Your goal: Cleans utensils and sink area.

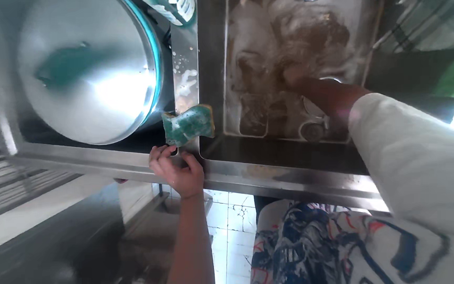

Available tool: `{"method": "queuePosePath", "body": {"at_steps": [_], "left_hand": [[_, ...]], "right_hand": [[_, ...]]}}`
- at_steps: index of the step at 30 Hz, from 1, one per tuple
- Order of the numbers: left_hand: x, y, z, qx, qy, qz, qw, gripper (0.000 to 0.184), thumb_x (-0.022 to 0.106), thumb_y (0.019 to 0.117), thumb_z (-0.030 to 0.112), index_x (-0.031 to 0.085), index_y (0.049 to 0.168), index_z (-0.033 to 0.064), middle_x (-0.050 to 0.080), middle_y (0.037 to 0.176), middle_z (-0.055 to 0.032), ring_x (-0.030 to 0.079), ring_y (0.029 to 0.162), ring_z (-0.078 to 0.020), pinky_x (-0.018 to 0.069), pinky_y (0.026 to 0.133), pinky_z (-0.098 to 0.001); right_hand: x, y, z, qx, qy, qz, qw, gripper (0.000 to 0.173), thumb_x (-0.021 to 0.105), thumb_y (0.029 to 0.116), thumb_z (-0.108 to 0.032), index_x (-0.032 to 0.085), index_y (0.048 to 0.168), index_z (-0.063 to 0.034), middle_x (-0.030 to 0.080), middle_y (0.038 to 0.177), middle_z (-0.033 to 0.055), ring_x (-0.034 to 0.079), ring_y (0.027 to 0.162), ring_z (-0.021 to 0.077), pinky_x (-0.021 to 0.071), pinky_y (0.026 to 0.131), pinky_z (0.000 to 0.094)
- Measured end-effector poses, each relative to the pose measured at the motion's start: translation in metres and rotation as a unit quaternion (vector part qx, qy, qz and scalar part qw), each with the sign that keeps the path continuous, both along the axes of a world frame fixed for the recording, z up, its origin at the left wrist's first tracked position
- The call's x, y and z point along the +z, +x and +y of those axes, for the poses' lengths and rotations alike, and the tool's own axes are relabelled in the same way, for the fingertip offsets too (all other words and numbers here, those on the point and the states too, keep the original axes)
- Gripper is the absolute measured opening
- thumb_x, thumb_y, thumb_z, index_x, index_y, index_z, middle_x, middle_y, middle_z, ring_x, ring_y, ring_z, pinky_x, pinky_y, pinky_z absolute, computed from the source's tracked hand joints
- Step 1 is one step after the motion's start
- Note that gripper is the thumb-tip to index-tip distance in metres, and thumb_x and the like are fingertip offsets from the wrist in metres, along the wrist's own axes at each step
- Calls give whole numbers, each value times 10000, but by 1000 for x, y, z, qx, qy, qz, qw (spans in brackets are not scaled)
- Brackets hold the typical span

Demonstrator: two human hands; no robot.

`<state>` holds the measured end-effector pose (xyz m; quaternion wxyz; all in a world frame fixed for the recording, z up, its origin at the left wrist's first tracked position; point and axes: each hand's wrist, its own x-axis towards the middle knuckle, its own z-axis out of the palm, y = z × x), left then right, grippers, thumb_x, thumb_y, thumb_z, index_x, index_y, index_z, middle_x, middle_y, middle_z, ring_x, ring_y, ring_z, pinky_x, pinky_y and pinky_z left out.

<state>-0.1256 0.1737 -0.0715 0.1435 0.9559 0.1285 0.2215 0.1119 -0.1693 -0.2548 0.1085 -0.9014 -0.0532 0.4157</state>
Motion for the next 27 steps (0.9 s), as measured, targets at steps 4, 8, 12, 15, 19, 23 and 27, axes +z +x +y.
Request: {"method": "queuePosePath", "body": {"at_steps": [4,8,12,15,19,23,27], "left_hand": [[0,0,1,-4,-2,1,1000,293,566,939,212,625,1102,-25,594,1249,-260,494,1322,-395,360,1145,-474],[0,0,2,-5,0,-3,1000,294,562,942,219,627,1106,-17,599,1247,-255,492,1327,-400,359,1148,-478],[1,1,0,-4,-4,-3,1000,283,576,934,194,625,1103,-29,588,1256,-268,487,1327,-403,356,1150,-479],[2,-1,1,-3,-1,2,1000,296,566,939,209,624,1100,-32,587,1257,-274,492,1324,-404,358,1146,-475],[1,0,0,-1,1,-1,1000,303,563,939,222,626,1096,-29,589,1249,-274,486,1326,-408,348,1152,-474],[1,1,0,-4,5,-4,1000,285,558,940,207,622,1091,-26,597,1237,-260,494,1320,-394,352,1148,-466],[2,2,-2,2,-3,1,1000,290,564,940,208,624,1096,-29,590,1255,-263,487,1328,-395,355,1147,-466]], "right_hand": [[2,-2,-3,-11,12,-22,1000,384,680,978,-232,668,1236,53,624,1325,301,580,1257,507,452,1011,722],[4,2,-4,-16,16,-23,999,387,673,988,-223,657,1239,71,616,1328,313,568,1276,507,442,1032,712],[5,2,1,-22,4,5,1000,409,713,958,-194,647,1250,84,607,1344,311,566,1287,495,449,1050,691],[-3,1,2,-23,1,-9,1000,393,728,935,-170,653,1224,86,617,1316,315,583,1253,506,469,1015,702],[7,3,-1,-20,4,1,1000,392,679,977,-166,636,1278,81,596,1364,318,552,1300,508,432,1045,706],[-2,1,0,-7,0,-18,1000,400,700,959,-153,629,1275,82,589,1370,313,550,1304,500,444,1054,692],[1,3,1,32,-10,-12,999,350,690,965,-148,660,1212,98,593,1362,309,547,1304,496,443,1061,680]]}}
